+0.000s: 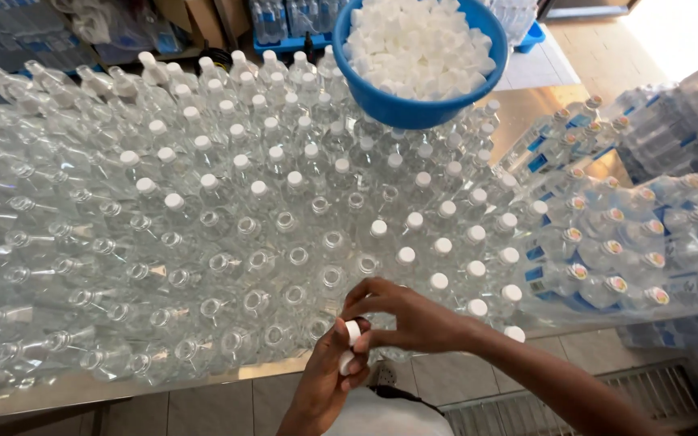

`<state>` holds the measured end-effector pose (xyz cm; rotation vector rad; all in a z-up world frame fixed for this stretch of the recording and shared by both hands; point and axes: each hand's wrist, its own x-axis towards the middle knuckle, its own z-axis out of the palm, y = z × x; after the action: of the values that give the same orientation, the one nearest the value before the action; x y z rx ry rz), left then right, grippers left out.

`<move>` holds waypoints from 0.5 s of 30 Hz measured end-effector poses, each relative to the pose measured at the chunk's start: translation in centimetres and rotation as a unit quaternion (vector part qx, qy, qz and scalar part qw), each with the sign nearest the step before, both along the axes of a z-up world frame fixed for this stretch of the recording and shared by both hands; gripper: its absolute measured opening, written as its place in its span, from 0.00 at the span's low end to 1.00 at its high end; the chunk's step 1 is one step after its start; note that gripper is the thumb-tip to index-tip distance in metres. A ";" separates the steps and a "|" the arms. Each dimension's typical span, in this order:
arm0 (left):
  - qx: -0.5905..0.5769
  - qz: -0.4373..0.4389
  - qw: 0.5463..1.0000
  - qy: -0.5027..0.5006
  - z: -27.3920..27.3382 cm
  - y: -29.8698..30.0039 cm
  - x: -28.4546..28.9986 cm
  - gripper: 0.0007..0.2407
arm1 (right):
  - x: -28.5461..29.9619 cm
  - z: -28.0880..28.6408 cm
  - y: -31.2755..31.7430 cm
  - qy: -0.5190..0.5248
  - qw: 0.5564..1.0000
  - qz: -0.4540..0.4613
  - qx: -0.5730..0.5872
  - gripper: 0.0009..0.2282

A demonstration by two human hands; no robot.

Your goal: Placing plastic caps onto the necks of empty plastic bottles arranged on a table

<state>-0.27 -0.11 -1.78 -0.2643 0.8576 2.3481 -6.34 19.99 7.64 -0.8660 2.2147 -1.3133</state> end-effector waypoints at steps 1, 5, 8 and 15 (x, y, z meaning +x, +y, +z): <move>-0.001 -0.005 1.000 -0.003 0.2 0.2 0.3 0.24 | 0.6 -0.2 -0.1 -0.003 1.000 -0.005 -0.001 0.17; -0.007 0.017 0.999 -0.051 2.0 1.2 0.2 0.27 | -0.5 -1.2 0.8 0.055 0.994 -0.074 -0.053 0.14; 0.001 0.050 0.997 -0.059 1.1 0.5 0.7 0.21 | -5.8 -3.7 3.3 0.128 0.982 -0.135 0.028 0.16; 0.002 0.135 0.991 -0.012 -11.6 -3.7 3.2 0.15 | -19.7 -9.1 8.2 0.267 0.876 -0.159 0.369 0.21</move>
<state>2.95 -3.77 -13.37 -0.4301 0.8507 2.5901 -26.07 28.18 -1.49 -0.6067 3.0506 -0.2186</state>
